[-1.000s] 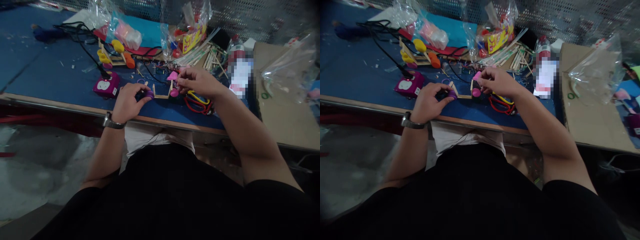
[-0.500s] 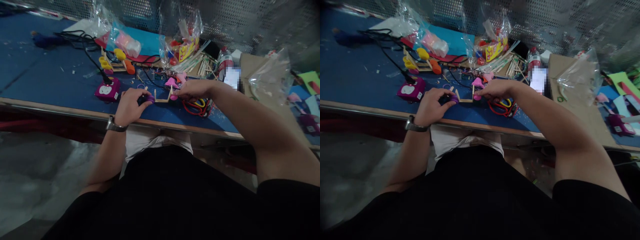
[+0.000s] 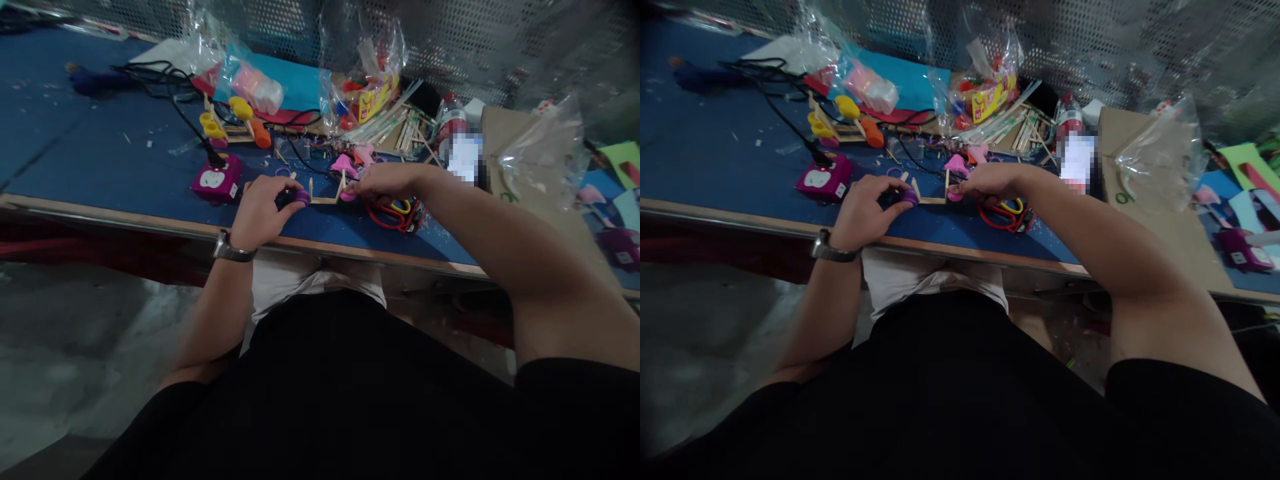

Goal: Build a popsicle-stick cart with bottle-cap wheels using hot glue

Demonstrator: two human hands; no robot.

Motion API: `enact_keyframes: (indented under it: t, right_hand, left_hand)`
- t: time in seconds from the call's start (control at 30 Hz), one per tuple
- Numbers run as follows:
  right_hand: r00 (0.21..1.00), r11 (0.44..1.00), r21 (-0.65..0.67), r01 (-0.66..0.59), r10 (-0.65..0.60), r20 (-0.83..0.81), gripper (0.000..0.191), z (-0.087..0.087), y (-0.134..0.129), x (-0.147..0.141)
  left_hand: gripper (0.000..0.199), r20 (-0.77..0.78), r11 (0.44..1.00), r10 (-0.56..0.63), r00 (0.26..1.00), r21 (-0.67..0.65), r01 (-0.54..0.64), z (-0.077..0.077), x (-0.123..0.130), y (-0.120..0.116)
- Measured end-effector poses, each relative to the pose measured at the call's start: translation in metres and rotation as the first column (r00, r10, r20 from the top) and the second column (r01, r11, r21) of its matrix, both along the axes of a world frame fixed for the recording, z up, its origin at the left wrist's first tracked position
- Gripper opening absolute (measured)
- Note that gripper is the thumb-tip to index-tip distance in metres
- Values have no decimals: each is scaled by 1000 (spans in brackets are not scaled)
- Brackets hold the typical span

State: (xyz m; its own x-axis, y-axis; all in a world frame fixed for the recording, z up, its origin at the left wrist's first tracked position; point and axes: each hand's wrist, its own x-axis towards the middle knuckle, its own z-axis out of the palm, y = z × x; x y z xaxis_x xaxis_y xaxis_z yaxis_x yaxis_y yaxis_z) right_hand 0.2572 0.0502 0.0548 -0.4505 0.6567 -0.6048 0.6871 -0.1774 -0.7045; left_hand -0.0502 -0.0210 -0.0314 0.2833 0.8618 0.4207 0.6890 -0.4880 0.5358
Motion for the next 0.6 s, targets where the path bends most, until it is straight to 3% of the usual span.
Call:
enact_keyframes:
  t: [0.3, 0.6]
  right_hand:
    - [998, 999, 7, 50, -50, -32, 82, -3, 0, -1]
    - [1000, 986, 164, 16, -17, 3, 79, 4, -9, 1]
  left_hand:
    - [28, -16, 1000, 1, 1000, -11, -1, 3, -1, 0]
    - [24, -7, 1000, 18, 1000, -22, -18, 5, 1, -2]
